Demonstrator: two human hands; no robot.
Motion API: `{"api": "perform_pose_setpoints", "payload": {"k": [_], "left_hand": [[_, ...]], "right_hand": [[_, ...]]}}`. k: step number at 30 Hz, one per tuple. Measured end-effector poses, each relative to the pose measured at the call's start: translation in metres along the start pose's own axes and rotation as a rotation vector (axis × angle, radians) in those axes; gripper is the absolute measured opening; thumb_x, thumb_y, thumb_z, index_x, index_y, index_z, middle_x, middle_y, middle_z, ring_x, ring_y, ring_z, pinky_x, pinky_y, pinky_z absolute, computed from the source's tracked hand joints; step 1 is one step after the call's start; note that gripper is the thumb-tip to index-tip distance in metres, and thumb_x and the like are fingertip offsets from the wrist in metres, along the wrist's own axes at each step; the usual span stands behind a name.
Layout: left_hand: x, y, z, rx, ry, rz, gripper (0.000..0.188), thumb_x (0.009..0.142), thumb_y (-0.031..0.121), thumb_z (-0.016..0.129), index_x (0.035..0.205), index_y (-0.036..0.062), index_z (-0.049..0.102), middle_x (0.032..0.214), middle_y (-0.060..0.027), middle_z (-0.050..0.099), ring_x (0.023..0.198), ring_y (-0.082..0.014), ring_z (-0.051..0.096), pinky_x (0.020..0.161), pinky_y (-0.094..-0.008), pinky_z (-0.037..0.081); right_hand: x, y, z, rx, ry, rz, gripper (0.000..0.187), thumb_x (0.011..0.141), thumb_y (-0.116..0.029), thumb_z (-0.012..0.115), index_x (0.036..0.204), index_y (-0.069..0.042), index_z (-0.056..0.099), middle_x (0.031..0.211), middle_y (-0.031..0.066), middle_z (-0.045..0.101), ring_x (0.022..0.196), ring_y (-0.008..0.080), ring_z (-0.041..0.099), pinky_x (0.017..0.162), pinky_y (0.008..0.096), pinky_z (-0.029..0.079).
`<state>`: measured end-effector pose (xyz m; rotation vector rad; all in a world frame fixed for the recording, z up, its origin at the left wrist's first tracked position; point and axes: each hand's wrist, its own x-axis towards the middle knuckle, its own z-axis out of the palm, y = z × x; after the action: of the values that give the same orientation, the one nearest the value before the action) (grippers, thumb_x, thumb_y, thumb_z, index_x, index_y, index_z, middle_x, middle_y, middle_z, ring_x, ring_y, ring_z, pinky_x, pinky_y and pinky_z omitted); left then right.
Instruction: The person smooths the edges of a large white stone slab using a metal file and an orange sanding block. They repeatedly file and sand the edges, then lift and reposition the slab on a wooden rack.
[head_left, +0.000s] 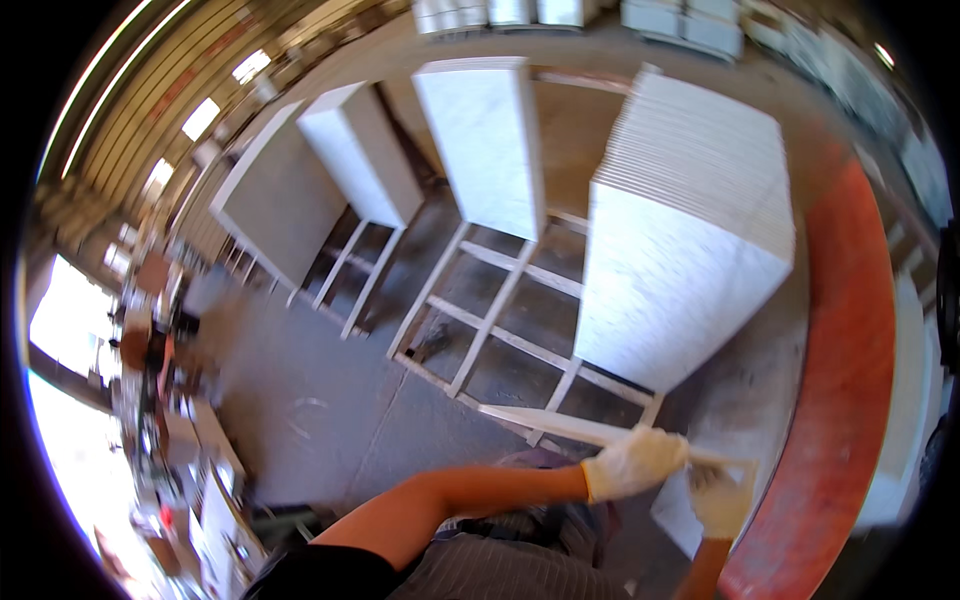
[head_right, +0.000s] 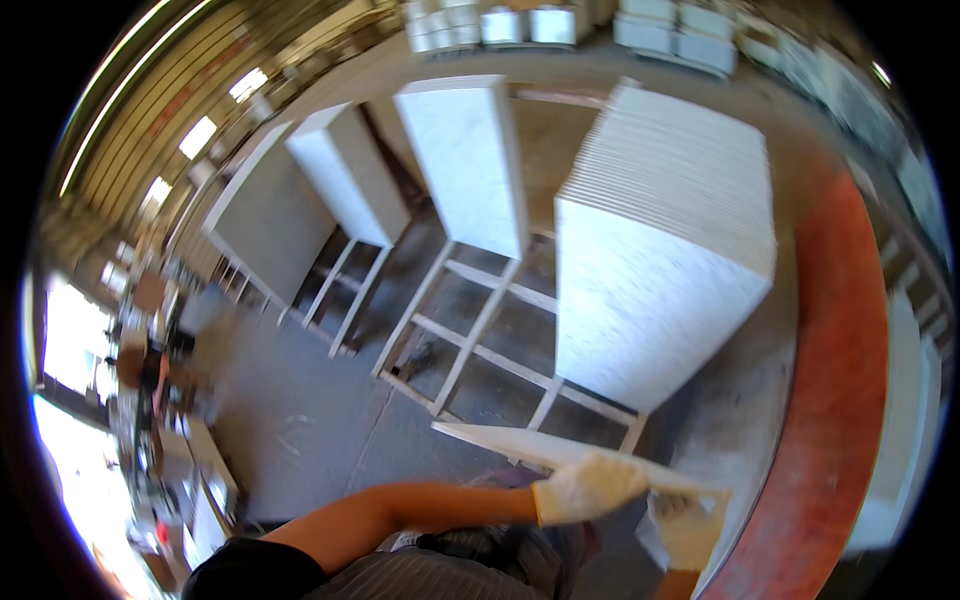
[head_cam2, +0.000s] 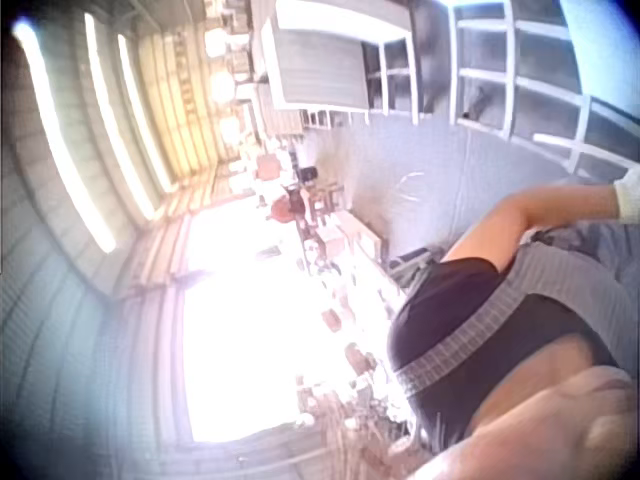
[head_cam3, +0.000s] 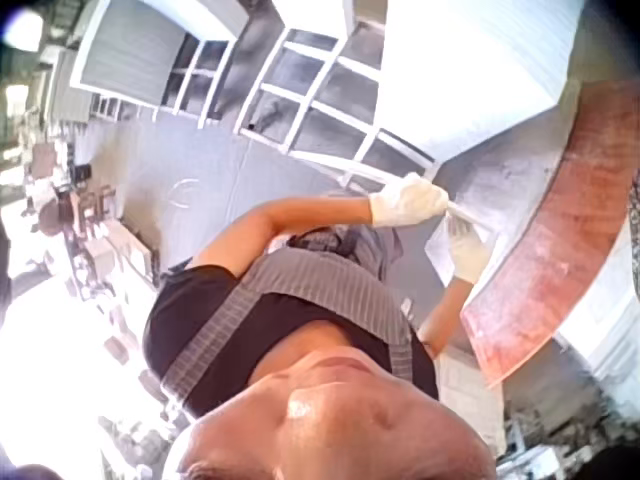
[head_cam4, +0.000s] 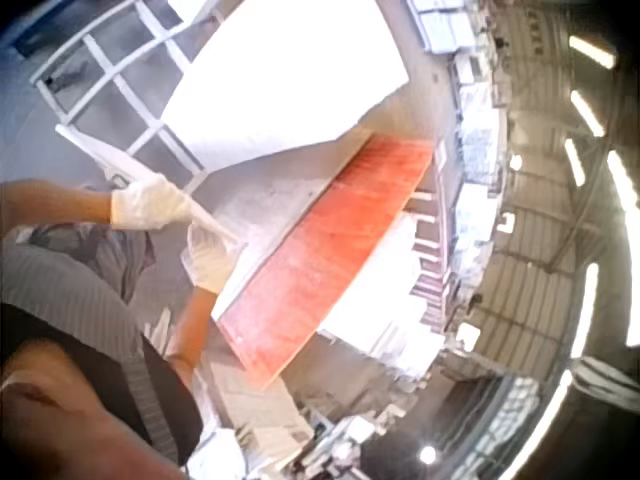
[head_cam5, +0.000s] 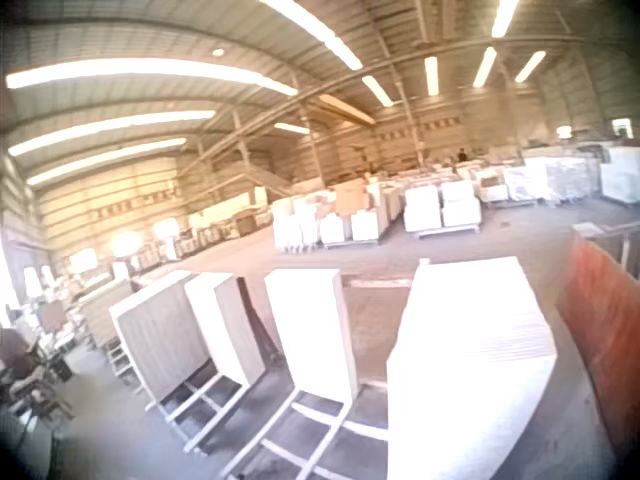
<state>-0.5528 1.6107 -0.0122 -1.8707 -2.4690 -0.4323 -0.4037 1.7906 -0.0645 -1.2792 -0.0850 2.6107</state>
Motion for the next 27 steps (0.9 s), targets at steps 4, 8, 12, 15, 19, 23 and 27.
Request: {"api": "perform_pose_setpoints", "payload": {"k": [4, 8, 12, 15, 19, 23, 27], "left_hand": [[-0.037, 0.031, -0.003, 0.119, 0.168, -0.028, 0.011, 0.086, 0.022, 0.056, 0.082, 0.0126, 0.059, 0.071, -0.0042, 0.06, 0.069, -0.0197, 0.064, 0.063, -0.0337, 0.044], [-0.07, 0.028, -0.04, -0.437, -0.025, -0.203, 0.024, 0.085, 0.033, 0.062, 0.083, 0.0084, 0.065, 0.078, -0.0105, 0.065, 0.075, -0.0305, 0.066, 0.072, -0.0418, 0.049], [-0.135, -0.056, -0.073, -0.359, 0.506, -0.244, 0.016, 0.09, 0.023, 0.06, 0.092, 0.0082, 0.066, 0.093, -0.0138, 0.062, 0.086, -0.032, 0.063, 0.077, -0.0411, 0.052], [-0.206, -0.105, -0.035, -0.585, 0.27, -0.962, 0.034, 0.095, 0.035, 0.056, 0.107, 0.0043, 0.065, 0.108, -0.0149, 0.064, 0.093, -0.0315, 0.063, 0.081, -0.0416, 0.051], [-0.269, -0.106, 0.03, -1.795, -0.108, -1.563, 0.04, 0.098, 0.041, 0.053, 0.109, 0.0045, 0.064, 0.115, -0.0113, 0.064, 0.103, -0.0266, 0.062, 0.09, -0.0462, 0.05], [-0.259, -0.078, 0.045, -2.342, -0.055, -1.679, 0.041, 0.098, 0.036, 0.056, 0.117, 0.0, 0.06, 0.114, -0.0121, 0.066, 0.097, -0.0231, 0.064, 0.088, -0.0414, 0.053], [-0.257, -0.084, 0.063, -1.912, -0.225, -1.588, 0.039, 0.097, 0.024, 0.058, 0.119, -0.0087, 0.057, 0.11, -0.0176, 0.068, 0.089, -0.0238, 0.07, 0.084, -0.0347, 0.057]], "right_hand": [[-0.003, 0.004, -0.005, -0.171, -0.067, 0.043, 0.058, 0.089, -0.045, 0.063, 0.122, 0.002, 0.055, 0.113, 0.0171, 0.065, 0.105, 0.0318, 0.063, 0.094, 0.0454, 0.052], [0.011, -0.006, -0.058, -0.421, -0.256, -0.076, 0.047, 0.092, -0.031, 0.054, 0.122, 0.004, 0.053, 0.121, 0.0194, 0.063, 0.11, 0.033, 0.062, 0.096, 0.0462, 0.052], [0.002, -0.028, -0.073, -0.268, -0.08, 0.112, 0.048, 0.089, -0.027, 0.053, 0.121, 0.008, 0.051, 0.122, 0.0193, 0.063, 0.108, 0.0326, 0.063, 0.092, 0.0455, 0.055], [-0.002, -0.019, -0.087, -0.34, -0.108, 0.005, 0.045, 0.087, -0.026, 0.053, 0.116, 0.008, 0.052, 0.12, 0.0199, 0.063, 0.101, 0.0329, 0.065, 0.086, 0.0431, 0.057], [-0.006, -0.017, -0.118, -0.35, -0.019, -0.015, 0.035, 0.086, -0.025, 0.054, 0.106, 0.004, 0.056, 0.105, 0.0168, 0.064, 0.088, 0.0312, 0.066, 0.076, 0.0417, 0.057], [-0.023, -0.004, -0.109, -0.417, 0.152, -0.026, 0.024, 0.086, -0.025, 0.055, 0.089, -0.003, 0.063, 0.076, 0.011, 0.065, 0.066, 0.0282, 0.065, 0.062, 0.0422, 0.054], [-0.007, -0.033, -0.165, -0.93, -0.07, -0.054, 0.025, 0.091, -0.018, 0.049, 0.1, 0.001, 0.064, 0.084, 0.0111, 0.068, 0.074, 0.0262, 0.068, 0.065, 0.0403, 0.056]]}}
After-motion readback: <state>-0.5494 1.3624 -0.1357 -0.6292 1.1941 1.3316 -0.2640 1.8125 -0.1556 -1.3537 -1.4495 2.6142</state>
